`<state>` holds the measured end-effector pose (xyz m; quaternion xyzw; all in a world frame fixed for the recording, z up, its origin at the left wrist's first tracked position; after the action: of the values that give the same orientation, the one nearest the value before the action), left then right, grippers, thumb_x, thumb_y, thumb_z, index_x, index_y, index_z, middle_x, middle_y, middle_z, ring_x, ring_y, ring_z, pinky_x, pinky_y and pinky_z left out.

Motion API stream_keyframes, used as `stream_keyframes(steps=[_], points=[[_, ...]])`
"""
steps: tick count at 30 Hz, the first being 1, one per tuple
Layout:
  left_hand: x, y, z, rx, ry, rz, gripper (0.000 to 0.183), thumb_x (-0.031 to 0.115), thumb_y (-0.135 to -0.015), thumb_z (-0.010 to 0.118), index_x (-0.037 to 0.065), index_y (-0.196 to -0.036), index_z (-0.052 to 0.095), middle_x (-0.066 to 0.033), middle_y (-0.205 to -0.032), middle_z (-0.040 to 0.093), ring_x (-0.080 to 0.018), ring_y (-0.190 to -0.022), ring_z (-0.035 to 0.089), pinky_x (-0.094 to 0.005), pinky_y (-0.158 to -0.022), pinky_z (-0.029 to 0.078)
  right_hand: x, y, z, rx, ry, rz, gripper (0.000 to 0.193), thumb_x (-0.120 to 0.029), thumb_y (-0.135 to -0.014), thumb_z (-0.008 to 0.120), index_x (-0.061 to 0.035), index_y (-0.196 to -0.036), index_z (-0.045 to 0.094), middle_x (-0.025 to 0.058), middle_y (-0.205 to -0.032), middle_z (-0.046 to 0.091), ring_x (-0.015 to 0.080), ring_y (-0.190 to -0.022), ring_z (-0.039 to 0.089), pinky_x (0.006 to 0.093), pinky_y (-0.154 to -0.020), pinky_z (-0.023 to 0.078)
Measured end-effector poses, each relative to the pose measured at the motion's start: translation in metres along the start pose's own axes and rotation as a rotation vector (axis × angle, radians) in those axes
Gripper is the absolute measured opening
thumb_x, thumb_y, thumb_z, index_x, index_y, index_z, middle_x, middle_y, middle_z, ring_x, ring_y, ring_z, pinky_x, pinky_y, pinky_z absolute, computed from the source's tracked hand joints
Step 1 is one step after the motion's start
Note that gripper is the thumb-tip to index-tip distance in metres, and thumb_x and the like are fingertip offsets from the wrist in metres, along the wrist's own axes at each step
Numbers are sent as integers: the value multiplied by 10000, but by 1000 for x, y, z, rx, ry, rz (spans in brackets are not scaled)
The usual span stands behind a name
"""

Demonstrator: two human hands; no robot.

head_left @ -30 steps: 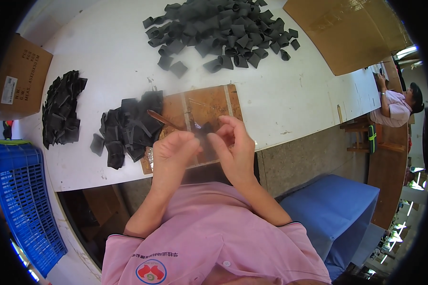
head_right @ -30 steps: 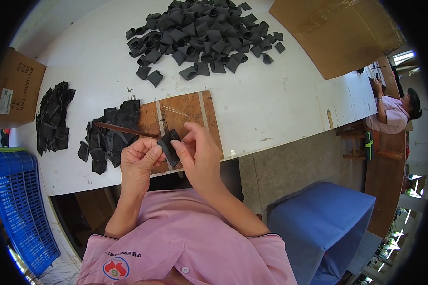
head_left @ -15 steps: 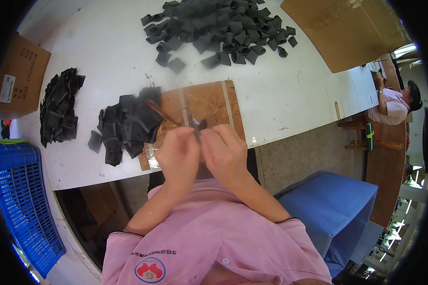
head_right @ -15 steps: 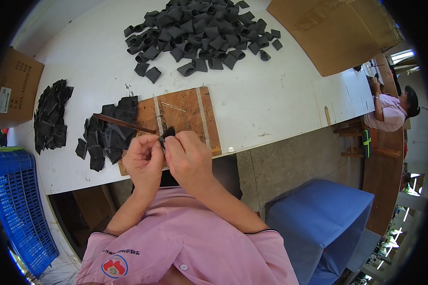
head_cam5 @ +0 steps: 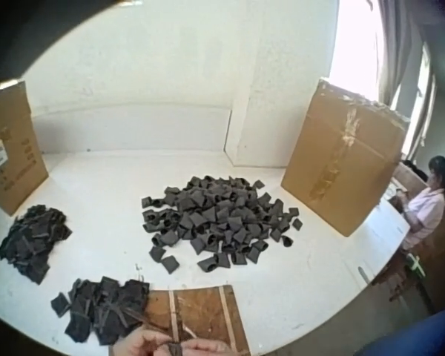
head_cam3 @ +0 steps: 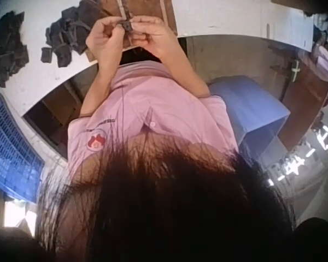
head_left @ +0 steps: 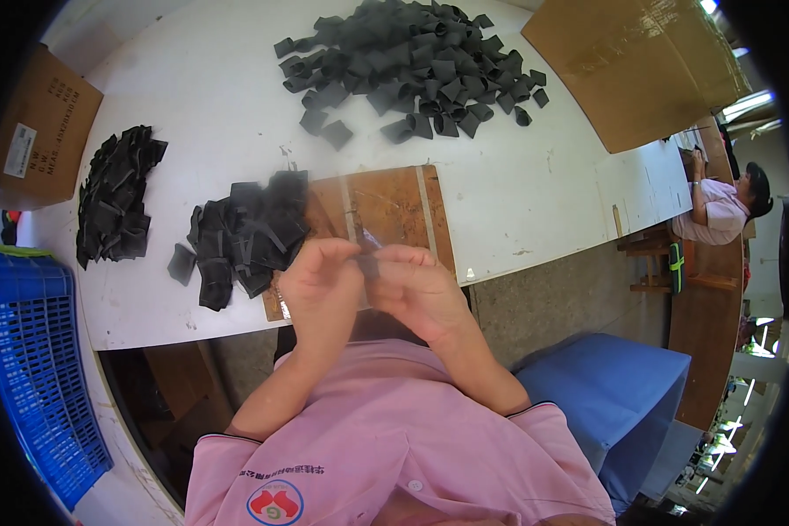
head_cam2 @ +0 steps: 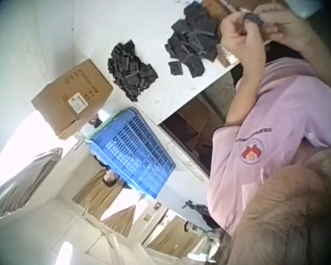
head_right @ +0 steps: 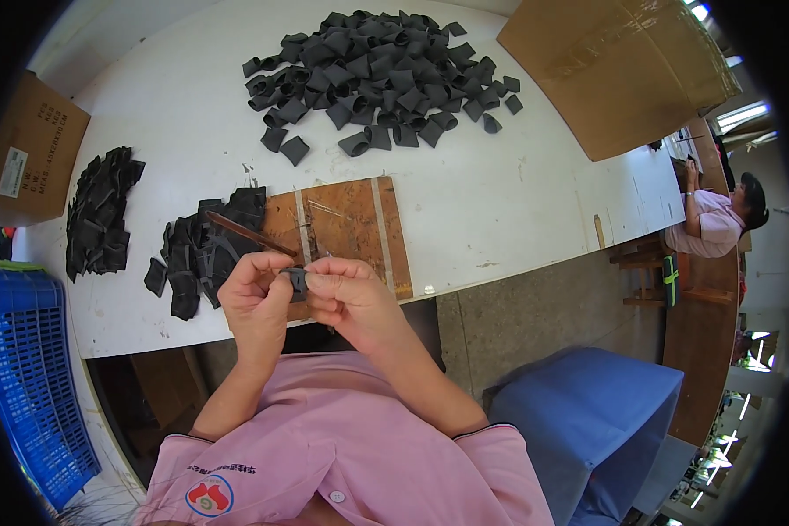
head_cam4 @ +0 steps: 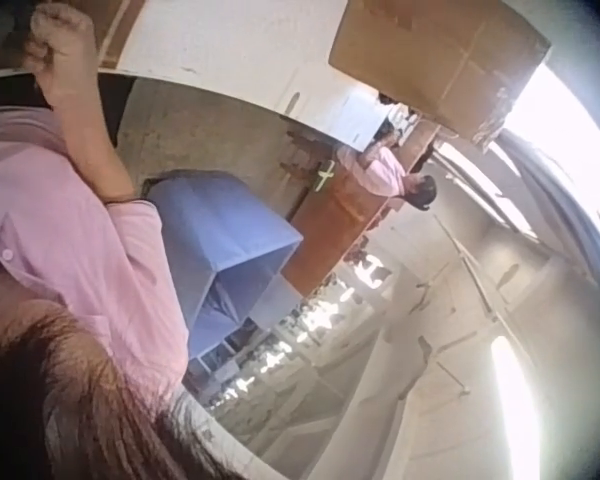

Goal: Manually inspecting and handling small black rubber or plastic components at a workbench.

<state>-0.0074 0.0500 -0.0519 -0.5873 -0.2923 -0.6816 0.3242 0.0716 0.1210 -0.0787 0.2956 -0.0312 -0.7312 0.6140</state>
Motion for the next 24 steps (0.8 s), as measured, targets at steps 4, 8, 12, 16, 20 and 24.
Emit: stream_keyframes(steps=[4, 8, 12, 16, 20, 24], points=[[2, 7, -4, 100, 104, -79, 90, -78, -774, 490, -13, -822, 529, -28, -700, 565, -24, -485, 455, -162, -431, 363, 2, 0, 11, 31, 123, 34, 169, -192, -860, 510, -62, -753, 507, -44, -593, 381, 37, -520, 334, 176, -453, 279], [-12, 0, -15, -157, 627, -377, 80, -58, -782, 461, -27, -845, 501, -101, -754, 574, -26, -367, 381, -181, -320, 275, -2, -2, 8, -43, 328, 11, 227, -249, -873, 496, -76, -725, 487, -41, -602, 370, 42, -533, 326, 179, -458, 281], [50, -1, -1, -602, 1335, -410, 182, -21, -811, 393, -62, -986, 422, -255, -986, 516, -35, -315, 348, -178, -285, 212, -47, 11, 94, -218, 829, -302, 227, -233, -876, 497, -54, -737, 509, -48, -624, 425, 28, -556, 358, 177, -471, 291], [78, -31, -3, -529, 1284, -343, 274, -2, -836, 389, -58, -1099, 446, -200, -912, 560, -34, -330, 347, -178, -306, 244, -65, -12, 116, -225, 813, -250, 233, -236, -870, 507, -60, -717, 507, -64, -611, 422, 11, -547, 356, 165, -487, 286], [37, -35, -8, -288, 1004, -487, 205, 12, -840, 437, -19, -1032, 502, -87, -723, 570, -31, -350, 332, -177, -334, 263, -47, -38, 78, -254, 652, -186, 263, -303, -868, 509, -57, -779, 532, -55, -666, 466, 16, -554, 373, 158, -481, 297], [46, -38, -18, -210, 656, -237, 127, 50, -788, 558, 33, -913, 547, -25, -823, 568, -69, -641, 508, -181, -454, 357, -52, -27, 89, -254, 679, -285, 236, -243, -887, 481, -58, -743, 508, -62, -628, 433, 17, -542, 372, 164, -487, 303]])
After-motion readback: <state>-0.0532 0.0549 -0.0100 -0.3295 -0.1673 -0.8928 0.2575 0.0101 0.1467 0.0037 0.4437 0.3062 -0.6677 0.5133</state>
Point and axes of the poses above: each hand's wrist, its own y-axis away from the middle knuckle, its own z-axis out of the palm, x = y × z, the point moved 6 cm from there along -y, towards the middle knuckle
